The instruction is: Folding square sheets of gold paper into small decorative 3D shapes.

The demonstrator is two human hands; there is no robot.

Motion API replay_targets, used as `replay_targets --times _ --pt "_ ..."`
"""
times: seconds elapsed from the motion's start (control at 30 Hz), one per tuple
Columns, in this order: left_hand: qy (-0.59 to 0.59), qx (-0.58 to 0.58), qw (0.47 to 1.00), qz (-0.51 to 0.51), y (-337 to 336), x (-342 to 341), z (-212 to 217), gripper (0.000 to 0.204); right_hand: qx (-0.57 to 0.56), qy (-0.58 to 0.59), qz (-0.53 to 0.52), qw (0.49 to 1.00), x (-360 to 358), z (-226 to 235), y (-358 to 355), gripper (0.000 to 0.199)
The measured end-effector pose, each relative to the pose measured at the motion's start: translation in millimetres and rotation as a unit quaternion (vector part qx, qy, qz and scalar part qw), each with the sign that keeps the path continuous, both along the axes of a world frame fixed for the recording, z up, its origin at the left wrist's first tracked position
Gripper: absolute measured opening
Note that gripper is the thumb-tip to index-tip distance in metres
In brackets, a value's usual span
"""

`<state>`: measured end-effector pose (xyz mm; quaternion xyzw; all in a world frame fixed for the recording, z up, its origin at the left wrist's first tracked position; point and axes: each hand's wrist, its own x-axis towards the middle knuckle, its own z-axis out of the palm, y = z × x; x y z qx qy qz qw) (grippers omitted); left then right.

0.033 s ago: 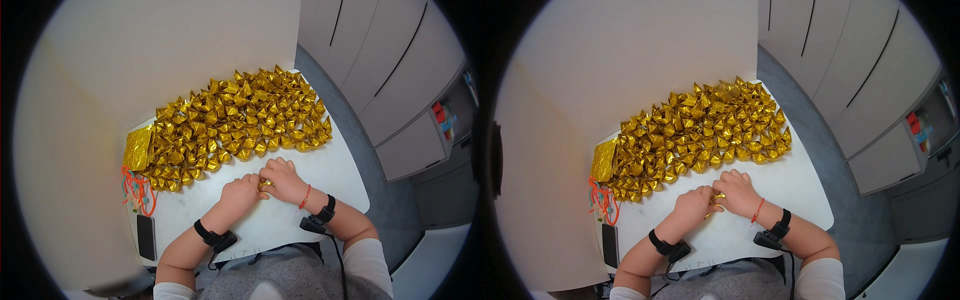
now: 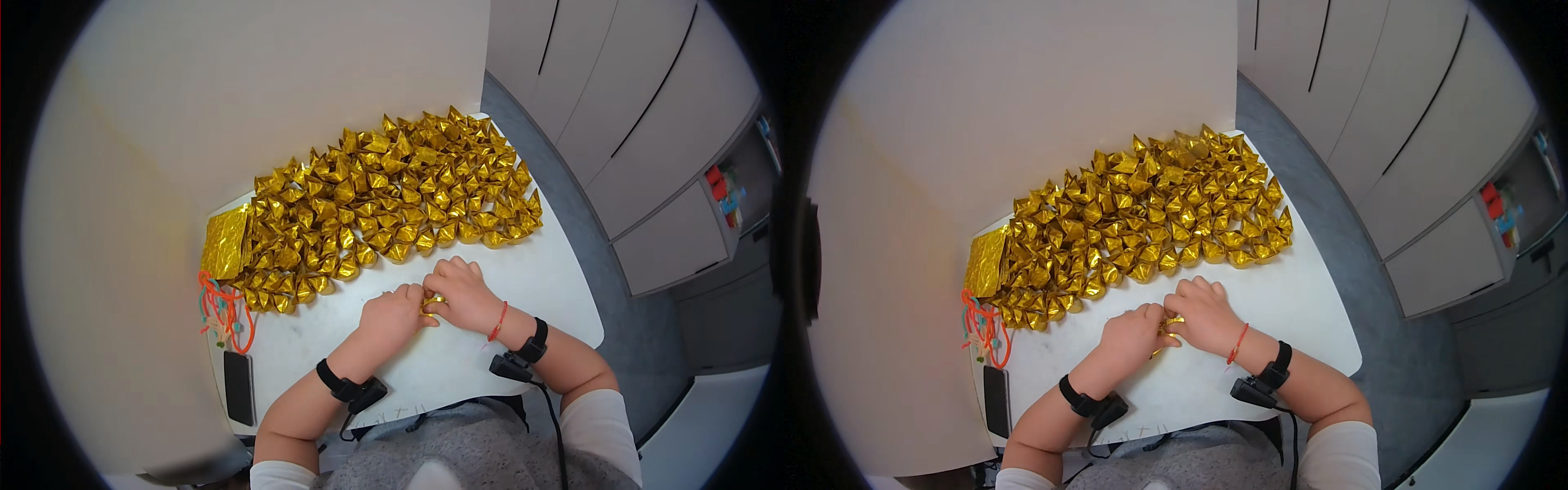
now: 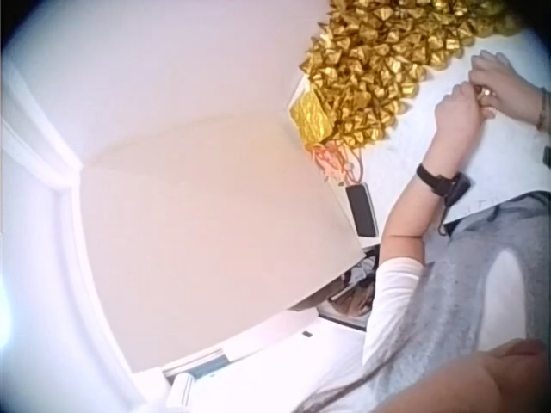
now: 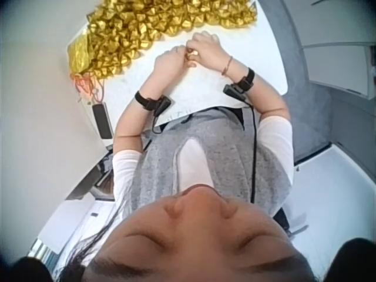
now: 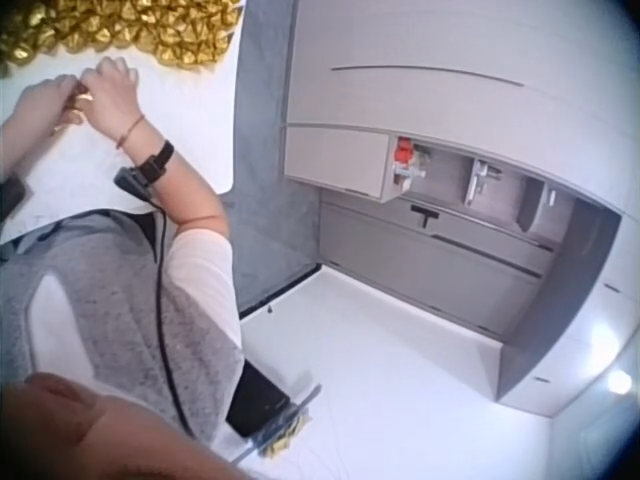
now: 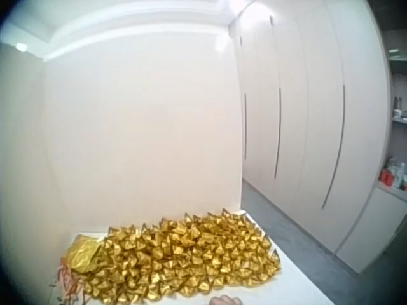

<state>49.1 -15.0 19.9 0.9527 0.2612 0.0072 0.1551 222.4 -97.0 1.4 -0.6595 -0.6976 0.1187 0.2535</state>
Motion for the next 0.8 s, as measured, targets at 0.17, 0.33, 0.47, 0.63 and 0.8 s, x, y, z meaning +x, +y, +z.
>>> replay_targets --times 0.17,0.33,0.47,0.63,0.8 --pt "-0.029 0.013 0.999 -0.039 5.1 -11.6 -1.6 0.058 -0.016 0.015 0.008 1.0 -0.3 6.2 0.3 0.022" --pt "-0.07 0.033 0.995 -0.057 1.8 -20.9 1.3 0.062 -0.014 0.009 0.004 1.0 -1.2 5.7 -0.3 0.025" --pt "-0.085 0.036 0.994 -0.054 1.7 -24.2 2.4 0.063 -0.013 0.003 0.005 1.0 -1.7 6.9 -1.0 0.026" --pt "-0.094 0.011 0.994 -0.053 1.4 -31.5 5.0 0.065 -0.014 0.007 0.002 1.0 -2.5 6.9 -1.7 0.026" --pt "-0.091 -0.042 0.994 -0.037 1.9 -38.2 8.4 0.065 -0.008 0.004 0.005 1.0 -3.4 7.5 -2.1 0.026"
